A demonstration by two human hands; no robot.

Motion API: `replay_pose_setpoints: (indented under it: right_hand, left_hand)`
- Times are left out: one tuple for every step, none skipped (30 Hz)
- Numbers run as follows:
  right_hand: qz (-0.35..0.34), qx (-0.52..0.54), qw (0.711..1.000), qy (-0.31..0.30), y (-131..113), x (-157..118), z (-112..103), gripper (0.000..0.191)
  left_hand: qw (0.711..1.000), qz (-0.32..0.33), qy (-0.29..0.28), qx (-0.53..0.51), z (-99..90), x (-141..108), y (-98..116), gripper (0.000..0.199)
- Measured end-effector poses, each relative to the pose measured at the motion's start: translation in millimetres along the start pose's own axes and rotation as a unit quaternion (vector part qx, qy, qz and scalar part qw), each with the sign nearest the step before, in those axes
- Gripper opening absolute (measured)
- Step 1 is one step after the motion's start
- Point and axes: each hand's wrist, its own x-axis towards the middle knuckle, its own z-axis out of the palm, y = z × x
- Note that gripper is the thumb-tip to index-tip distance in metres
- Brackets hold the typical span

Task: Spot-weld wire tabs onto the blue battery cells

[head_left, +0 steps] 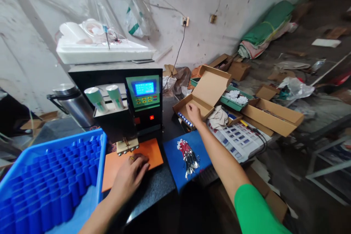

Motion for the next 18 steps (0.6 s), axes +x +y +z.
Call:
replay_pose_setpoints:
  right_hand:
    - [-0.013, 0.013, 1.000, 0.002, -2.9, -12.0, -6.1, 0.030]
    - [-0.023, 0.024, 0.999, -0.012, -5.2, -25.3, -11.4, 0.028]
    - [-0.028, 0.030, 0.998, -0.042, -6.9, -39.2, -15.6, 0.027]
    - [-0.028, 0.027, 0.996, -0.081, -7.7, -53.0, -18.8, 0.024]
    - [-0.022, 0.015, 0.992, -0.122, -7.9, -66.0, -21.0, 0.021]
    - [-0.013, -0.005, 0.987, -0.158, -7.3, -77.8, -22.3, 0.019]
    - [-0.001, -0.031, 0.983, -0.183, -6.2, -87.9, -22.9, 0.017]
    - [0.013, -0.059, 0.979, -0.196, -4.7, -96.4, -23.1, 0.017]
    - [0.028, -0.086, 0.976, -0.199, -2.9, -103.1, -23.0, 0.019]
    - [0.042, -0.110, 0.973, -0.198, -0.9, -108.4, -22.6, 0.021]
    - [0.055, -0.127, 0.971, -0.196, 1.0, -112.6, -22.1, 0.024]
    - [0.064, -0.138, 0.968, -0.198, 3.0, -116.0, -21.3, 0.028]
    - [0.071, -0.140, 0.966, -0.203, 4.8, -119.0, -20.2, 0.032]
    - [0.077, -0.133, 0.966, -0.209, 6.4, -121.8, -18.9, 0.035]
    - [0.085, -0.119, 0.966, -0.212, 7.8, -124.3, -17.5, 0.037]
    - [0.096, -0.093, 0.969, -0.209, 8.9, -126.8, -16.0, 0.037]
    - [0.111, -0.059, 0.971, -0.203, 9.7, -129.2, -14.7, 0.037]
    - [0.127, -0.024, 0.972, -0.195, 10.1, -131.5, -13.9, 0.037]
  left_hand:
    - [1.000, -0.006, -0.002, -0.003, 0.4, 0.1, 0.5, 0.028]
    - [1.000, -0.012, -0.004, -0.005, 1.0, 0.3, 0.9, 0.029]
    - [1.000, -0.016, -0.005, -0.007, 1.6, 0.5, 1.2, 0.030]
    - [1.000, -0.019, -0.006, -0.008, 2.2, 0.8, 1.4, 0.030]
    - [1.000, -0.021, -0.007, -0.010, 2.8, 1.1, 1.5, 0.031]
    - [1.000, -0.022, -0.007, -0.011, 3.3, 1.6, 1.6, 0.031]
    - [1.000, -0.022, -0.007, -0.010, 3.6, 2.0, 1.8, 0.032]
    - [1.000, -0.022, -0.007, -0.009, 3.7, 2.5, 2.0, 0.032]
    - [1.000, -0.021, -0.006, -0.008, 3.7, 2.9, 2.3, 0.032]
    - [1.000, -0.018, -0.007, -0.007, 3.5, 3.3, 2.6, 0.032]
    - [1.000, -0.014, -0.007, -0.007, 3.2, 3.7, 2.9, 0.032]
    - [1.000, -0.010, -0.007, -0.007, 3.0, 4.0, 3.2, 0.032]
    - [1.000, -0.006, -0.007, -0.008, 2.7, 4.3, 3.6, 0.032]
    - [1.000, -0.004, -0.007, -0.008, 2.5, 4.6, 4.1, 0.032]
    - [1.000, -0.005, -0.007, -0.008, 2.3, 4.8, 4.6, 0.032]
    - [1.000, -0.007, -0.007, -0.006, 2.0, 5.0, 5.3, 0.032]
    - [1.000, -0.007, -0.008, -0.004, 1.7, 5.0, 6.1, 0.032]
    - [1.000, -0.006, -0.010, -0.003, 1.2, 5.1, 7.1, 0.033]
